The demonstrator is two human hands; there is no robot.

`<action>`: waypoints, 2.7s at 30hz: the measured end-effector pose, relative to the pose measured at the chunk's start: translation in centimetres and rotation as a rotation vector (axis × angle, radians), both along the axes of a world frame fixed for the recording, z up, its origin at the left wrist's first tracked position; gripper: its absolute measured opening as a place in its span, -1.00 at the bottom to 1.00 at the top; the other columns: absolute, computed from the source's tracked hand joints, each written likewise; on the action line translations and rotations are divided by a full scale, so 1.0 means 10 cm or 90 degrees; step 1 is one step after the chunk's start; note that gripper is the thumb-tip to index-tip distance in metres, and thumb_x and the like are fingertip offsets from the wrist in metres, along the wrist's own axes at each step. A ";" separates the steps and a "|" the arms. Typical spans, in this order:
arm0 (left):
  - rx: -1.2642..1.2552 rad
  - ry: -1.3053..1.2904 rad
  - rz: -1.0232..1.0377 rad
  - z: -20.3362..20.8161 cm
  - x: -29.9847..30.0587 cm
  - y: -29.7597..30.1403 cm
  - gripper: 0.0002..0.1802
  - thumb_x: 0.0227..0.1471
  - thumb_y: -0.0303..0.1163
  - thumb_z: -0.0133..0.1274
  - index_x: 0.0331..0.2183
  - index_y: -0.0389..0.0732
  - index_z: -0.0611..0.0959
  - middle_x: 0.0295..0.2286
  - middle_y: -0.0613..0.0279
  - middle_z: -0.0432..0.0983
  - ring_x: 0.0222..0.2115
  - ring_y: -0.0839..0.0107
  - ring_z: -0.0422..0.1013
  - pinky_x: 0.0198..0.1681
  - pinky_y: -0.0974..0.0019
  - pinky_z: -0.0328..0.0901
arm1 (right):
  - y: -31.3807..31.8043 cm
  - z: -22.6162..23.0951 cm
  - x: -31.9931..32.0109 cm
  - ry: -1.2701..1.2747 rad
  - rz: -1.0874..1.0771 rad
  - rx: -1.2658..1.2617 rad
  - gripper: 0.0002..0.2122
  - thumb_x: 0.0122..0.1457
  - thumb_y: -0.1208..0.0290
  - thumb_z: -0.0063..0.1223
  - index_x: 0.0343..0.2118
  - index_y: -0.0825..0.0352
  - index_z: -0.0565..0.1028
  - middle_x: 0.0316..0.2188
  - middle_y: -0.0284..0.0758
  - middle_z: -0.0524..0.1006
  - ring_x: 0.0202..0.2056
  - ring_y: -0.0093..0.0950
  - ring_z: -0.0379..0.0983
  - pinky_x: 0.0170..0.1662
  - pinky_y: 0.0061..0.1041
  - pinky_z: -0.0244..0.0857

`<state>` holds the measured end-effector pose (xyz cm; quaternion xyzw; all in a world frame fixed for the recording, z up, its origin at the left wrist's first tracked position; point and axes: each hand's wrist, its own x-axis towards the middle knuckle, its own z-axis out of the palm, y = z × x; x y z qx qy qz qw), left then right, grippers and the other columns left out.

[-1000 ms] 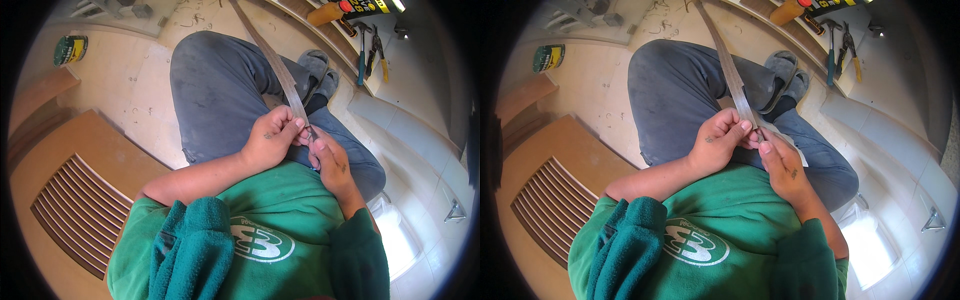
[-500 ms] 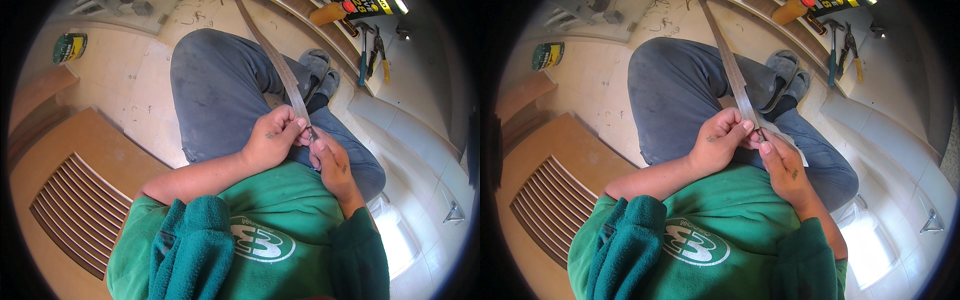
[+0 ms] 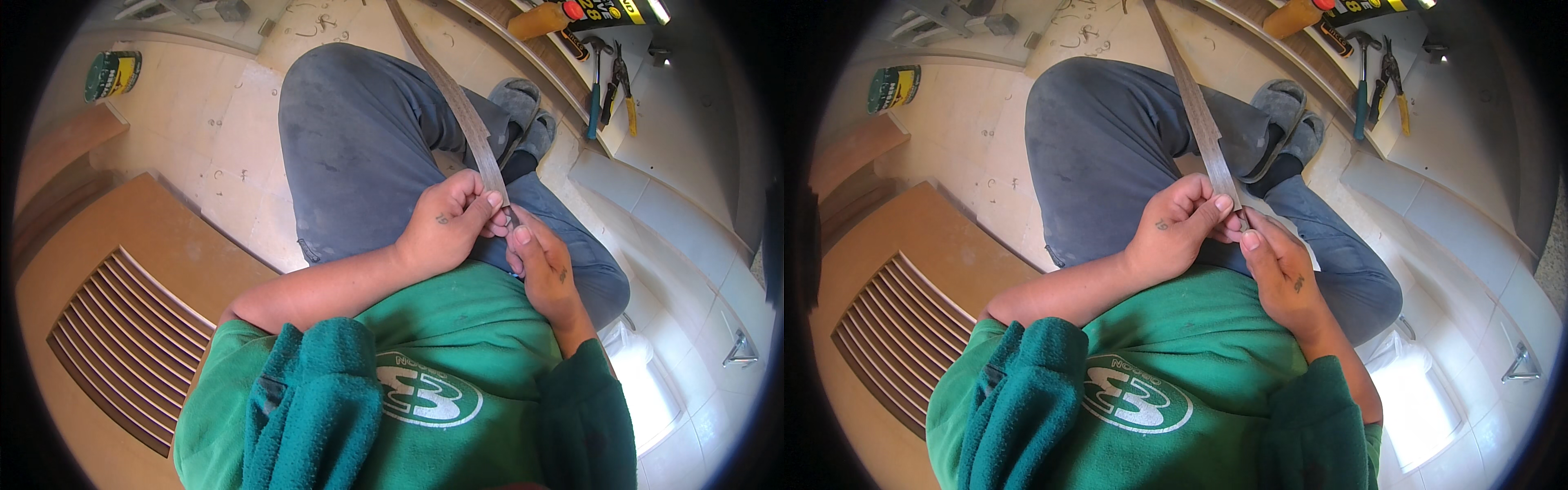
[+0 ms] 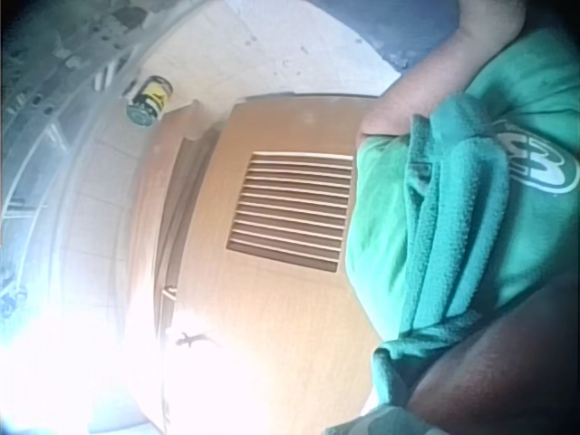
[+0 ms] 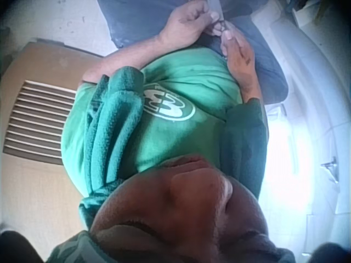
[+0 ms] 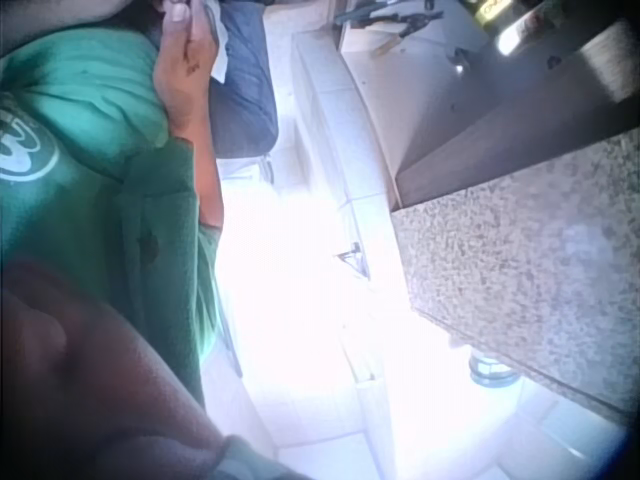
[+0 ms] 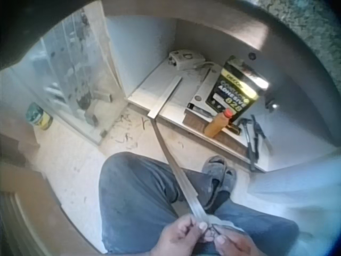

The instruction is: The person sits on the floor and uses a sanding block to smooth a thin wooden strip. They then use pliers to trim the strip and apply glue from a bottle to the edge of a countertop.

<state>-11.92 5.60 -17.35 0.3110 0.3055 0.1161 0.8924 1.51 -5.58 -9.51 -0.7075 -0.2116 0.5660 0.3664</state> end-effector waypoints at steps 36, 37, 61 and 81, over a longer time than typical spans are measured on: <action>0.101 0.021 -0.093 -0.10 -0.06 0.02 -0.78 0.38 -0.37 -0.07 -0.31 -0.32 0.50 -0.51 0.26 0.53 -0.51 0.54 0.51 -0.39 0.42 0.40 | 0.02 -0.07 0.02 -0.087 0.075 -0.040 -0.60 0.47 0.26 -0.15 0.02 0.59 0.49 -0.12 -0.08 0.60 -0.08 -0.35 0.51 0.09 -0.41 0.31; 0.088 0.018 -0.112 -0.09 -0.07 0.04 -0.78 0.39 -0.37 -0.10 -0.29 -0.30 0.49 -0.50 0.28 0.50 -0.50 0.55 0.48 -0.38 0.44 0.39 | 0.04 -0.07 0.02 -0.087 0.073 -0.043 -0.60 0.47 0.25 -0.15 0.02 0.59 0.49 -0.12 -0.06 0.60 -0.08 -0.33 0.52 0.09 -0.41 0.32; 0.071 0.015 -0.114 -0.07 -0.10 0.13 -0.76 0.41 -0.32 -0.12 -0.31 -0.23 0.46 -0.55 0.37 0.42 -0.60 0.62 0.35 -0.49 0.46 0.27 | 0.11 -0.15 0.01 -0.154 0.113 -0.105 -0.54 0.45 0.20 -0.13 0.02 0.63 0.49 -0.17 0.10 0.59 -0.14 -0.08 0.57 0.00 -0.30 0.38; 0.063 0.034 -0.133 -0.12 -0.13 0.16 -0.78 0.41 -0.33 -0.10 -0.30 -0.23 0.47 -0.58 0.40 0.41 -0.62 0.63 0.32 -0.51 0.48 0.23 | 0.19 -0.24 -0.02 -0.139 0.091 -0.076 -0.62 0.48 0.12 -0.18 -0.36 0.34 0.44 -0.50 -0.52 0.32 -0.48 -0.70 0.18 -0.42 -0.63 0.10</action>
